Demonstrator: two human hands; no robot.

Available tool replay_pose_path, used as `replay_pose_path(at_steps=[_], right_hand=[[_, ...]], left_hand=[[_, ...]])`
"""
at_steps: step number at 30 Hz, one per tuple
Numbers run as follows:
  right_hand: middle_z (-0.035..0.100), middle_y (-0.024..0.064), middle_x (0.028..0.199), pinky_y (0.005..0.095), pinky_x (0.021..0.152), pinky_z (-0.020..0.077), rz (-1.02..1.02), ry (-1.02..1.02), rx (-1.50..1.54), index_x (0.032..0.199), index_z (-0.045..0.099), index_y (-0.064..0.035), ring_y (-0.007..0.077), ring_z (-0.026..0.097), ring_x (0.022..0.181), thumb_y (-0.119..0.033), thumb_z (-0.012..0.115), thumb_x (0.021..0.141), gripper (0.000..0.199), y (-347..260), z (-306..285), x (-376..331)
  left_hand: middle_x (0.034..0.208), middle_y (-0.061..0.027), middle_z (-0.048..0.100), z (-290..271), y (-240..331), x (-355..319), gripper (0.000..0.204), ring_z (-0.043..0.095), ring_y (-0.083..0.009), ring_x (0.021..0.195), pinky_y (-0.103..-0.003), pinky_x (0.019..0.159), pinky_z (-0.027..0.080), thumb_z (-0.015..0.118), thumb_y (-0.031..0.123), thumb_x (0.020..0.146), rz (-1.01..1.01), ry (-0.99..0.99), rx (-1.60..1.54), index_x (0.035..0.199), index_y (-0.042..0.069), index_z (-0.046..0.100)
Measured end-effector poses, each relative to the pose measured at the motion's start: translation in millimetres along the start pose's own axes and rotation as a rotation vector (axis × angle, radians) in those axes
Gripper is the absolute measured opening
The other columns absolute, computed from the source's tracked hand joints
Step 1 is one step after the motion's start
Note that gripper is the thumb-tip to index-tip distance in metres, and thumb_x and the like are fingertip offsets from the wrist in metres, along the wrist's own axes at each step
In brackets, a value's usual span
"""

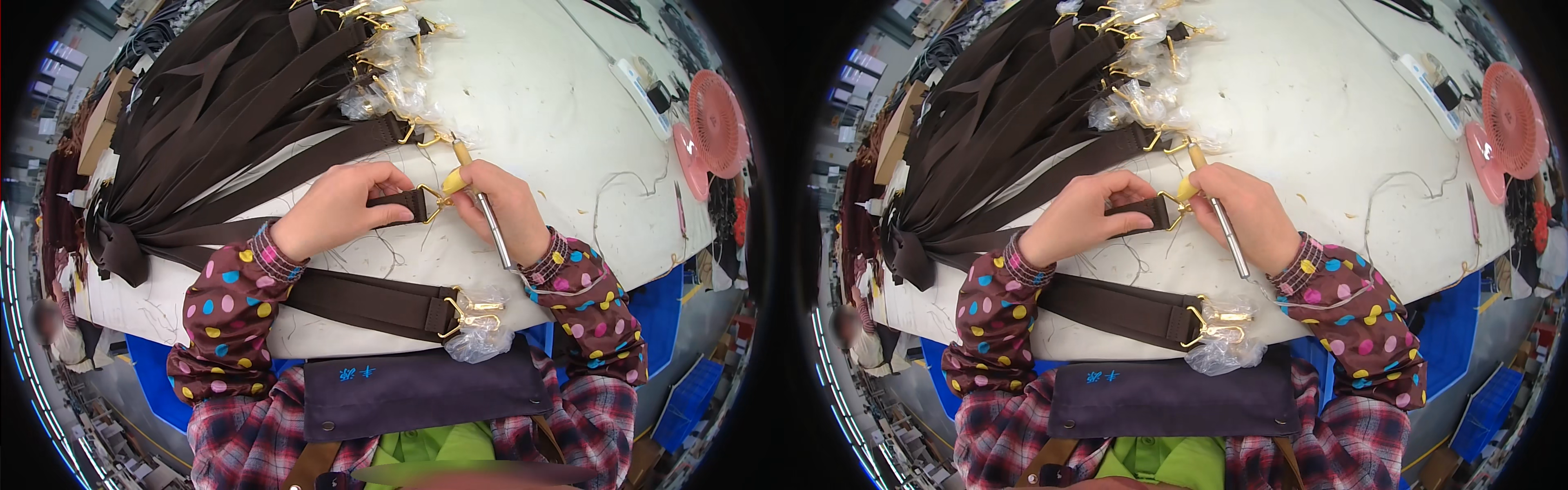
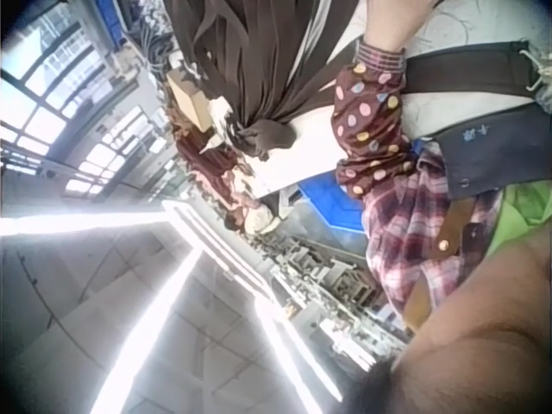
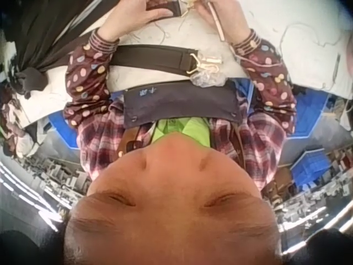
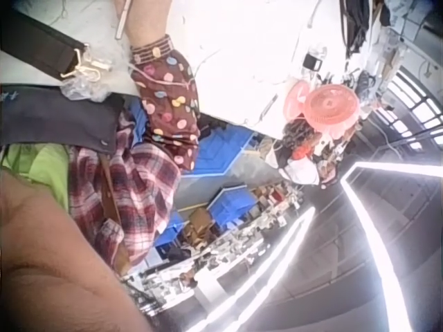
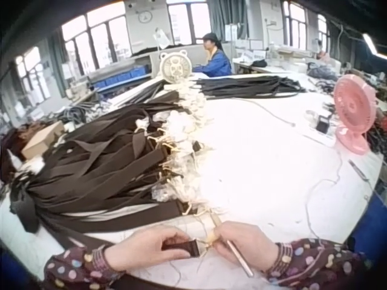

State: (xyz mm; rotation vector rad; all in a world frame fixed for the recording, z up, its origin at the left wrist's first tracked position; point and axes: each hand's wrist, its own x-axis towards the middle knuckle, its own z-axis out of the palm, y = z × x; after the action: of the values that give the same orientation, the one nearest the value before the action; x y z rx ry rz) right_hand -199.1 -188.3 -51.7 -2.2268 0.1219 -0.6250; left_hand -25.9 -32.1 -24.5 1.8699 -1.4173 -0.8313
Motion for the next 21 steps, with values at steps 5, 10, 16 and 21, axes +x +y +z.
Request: replay_pose_path(at_steps=[5, 10, 16, 21], right_hand=[[0.059, 0.0114, 0.079, 0.0311, 0.061, 0.0481, -0.041, 0.005, 0.026, 0.091, 0.056, -0.0036, 0.0268, 0.060, 0.070, 0.000, 0.067, 0.077, 0.018, -0.7, -4.5, 1.2], [0.057, 0.0092, 0.076, 0.0286, 0.059, 0.0464, -0.028, -0.138, 0.145, 0.088, 0.057, -0.0030, 0.0206, 0.060, 0.064, -0.006, 0.071, 0.076, 0.019, -10.4, -19.6, -2.3], [0.057, 0.0101, 0.075, 0.0274, 0.055, 0.0469, -0.037, -0.199, 0.134, 0.089, 0.055, -0.0020, 0.0198, 0.061, 0.060, -0.004, 0.072, 0.075, 0.022, -10.2, -8.4, -4.1], [0.056, 0.0112, 0.075, 0.0275, 0.051, 0.0472, -0.034, -0.270, 0.080, 0.090, 0.052, -0.0028, 0.0208, 0.062, 0.056, -0.004, 0.072, 0.074, 0.025, -5.3, -6.9, -13.0]], left_hand=[[0.100, -0.0068, 0.056, 10.5, 4.3, -23.4, 0.027, 0.056, -0.0264, 0.090, -0.035, 0.074, 0.046, 0.066, 0.004, 0.073, 0.316, 0.251, 0.718, 0.099, 0.006, 0.059], [0.106, -0.0048, 0.053, 26.5, 12.7, -74.6, 0.027, 0.055, -0.0252, 0.095, -0.035, 0.080, 0.046, 0.068, 0.013, 0.080, 0.285, -0.027, 0.455, 0.104, 0.009, 0.058], [0.104, -0.0072, 0.056, -4.0, 16.7, -79.4, 0.029, 0.057, -0.0283, 0.095, -0.036, 0.080, 0.049, 0.066, 0.025, 0.084, 0.148, -0.146, 0.252, 0.107, 0.010, 0.057], [0.093, -0.0078, 0.058, -14.7, -2.5, -75.3, 0.027, 0.059, -0.0276, 0.085, -0.037, 0.072, 0.049, 0.066, 0.028, 0.085, 0.093, -0.057, 0.420, 0.101, 0.008, 0.057]])
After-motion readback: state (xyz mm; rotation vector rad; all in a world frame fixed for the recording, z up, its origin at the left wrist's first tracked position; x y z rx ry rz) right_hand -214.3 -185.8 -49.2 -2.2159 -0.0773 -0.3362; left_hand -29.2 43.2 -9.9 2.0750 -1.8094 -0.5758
